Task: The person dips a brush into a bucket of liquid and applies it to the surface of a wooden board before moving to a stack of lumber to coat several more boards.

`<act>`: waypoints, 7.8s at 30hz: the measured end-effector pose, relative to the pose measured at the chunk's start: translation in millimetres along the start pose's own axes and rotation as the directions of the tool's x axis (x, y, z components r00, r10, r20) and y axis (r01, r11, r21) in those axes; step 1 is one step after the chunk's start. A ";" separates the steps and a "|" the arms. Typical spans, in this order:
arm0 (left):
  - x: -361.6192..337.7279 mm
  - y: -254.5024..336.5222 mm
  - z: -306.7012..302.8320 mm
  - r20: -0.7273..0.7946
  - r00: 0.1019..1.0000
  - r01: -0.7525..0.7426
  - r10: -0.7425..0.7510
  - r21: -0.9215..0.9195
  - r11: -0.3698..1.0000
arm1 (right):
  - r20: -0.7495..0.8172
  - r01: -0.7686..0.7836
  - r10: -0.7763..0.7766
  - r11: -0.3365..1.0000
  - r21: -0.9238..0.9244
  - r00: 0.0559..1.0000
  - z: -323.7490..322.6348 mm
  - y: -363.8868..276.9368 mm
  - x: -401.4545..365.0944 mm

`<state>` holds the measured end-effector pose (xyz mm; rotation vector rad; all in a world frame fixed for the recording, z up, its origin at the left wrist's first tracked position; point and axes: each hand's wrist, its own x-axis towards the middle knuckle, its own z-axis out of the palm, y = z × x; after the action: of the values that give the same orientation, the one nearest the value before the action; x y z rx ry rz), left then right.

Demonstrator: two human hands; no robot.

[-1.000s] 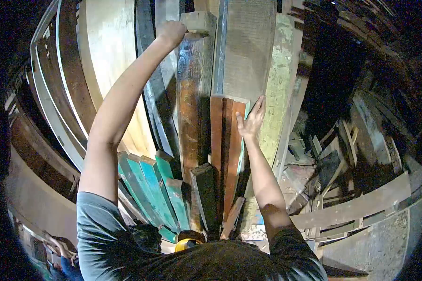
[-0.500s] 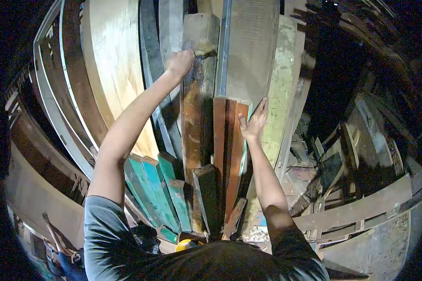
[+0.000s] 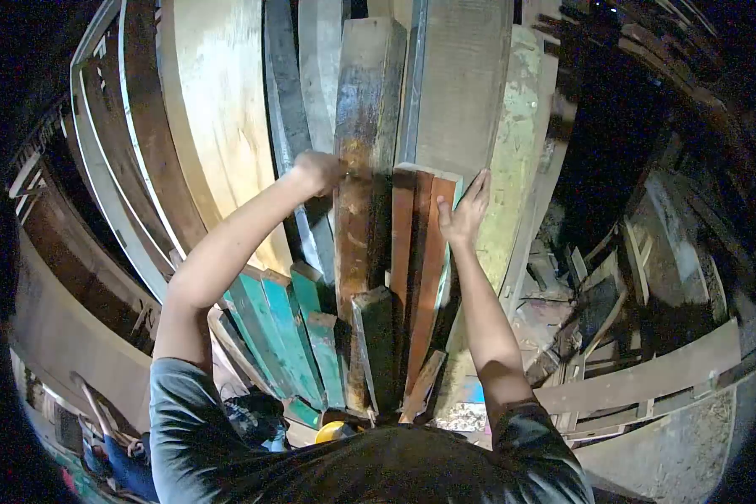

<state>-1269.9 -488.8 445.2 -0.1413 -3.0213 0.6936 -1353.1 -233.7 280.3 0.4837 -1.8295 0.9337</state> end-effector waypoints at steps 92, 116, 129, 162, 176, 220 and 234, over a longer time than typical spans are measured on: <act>29.3 -86.6 -118.8 -0.018 0.990 0.137 -0.136 0.179 0.974 | -0.025 -0.030 0.031 0.999 0.024 0.999 6.0 6.3 -1.9; 87.5 -110.2 -142.4 -0.615 0.770 0.287 -0.170 0.095 0.953 | 0.096 -0.138 0.144 0.988 -0.071 0.985 -7.9 -2.9 3.3; 46.3 -46.5 -100.8 0.066 0.987 0.140 -0.148 0.117 0.983 | 0.111 -0.166 0.172 0.984 -0.060 0.979 -7.5 -7.1 5.3; 97.0 -78.2 -248.8 -0.443 0.870 0.328 -0.214 0.199 0.923 | 0.115 -0.155 0.153 0.988 0.008 0.981 -10.0 -4.0 4.7; 121.9 -91.2 -210.5 -0.602 0.782 0.285 -0.164 0.111 0.952 | 0.132 -0.186 0.202 0.975 -0.123 0.971 -11.4 -8.4 4.3; 91.7 -116.0 -169.2 -0.557 0.731 0.435 -0.395 -0.065 0.898 | 0.102 -0.149 0.157 0.985 -0.080 0.982 -1.8 4.0 0.2; 97.6 -109.1 -153.1 -0.379 0.828 0.424 -0.413 -0.057 0.904 | 0.034 -0.076 0.080 0.991 -0.107 0.996 4.3 12.3 -0.3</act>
<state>-1366.8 -510.6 632.2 0.3425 -2.5319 0.5825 -1363.9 -229.4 274.4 0.3694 -1.9331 0.8802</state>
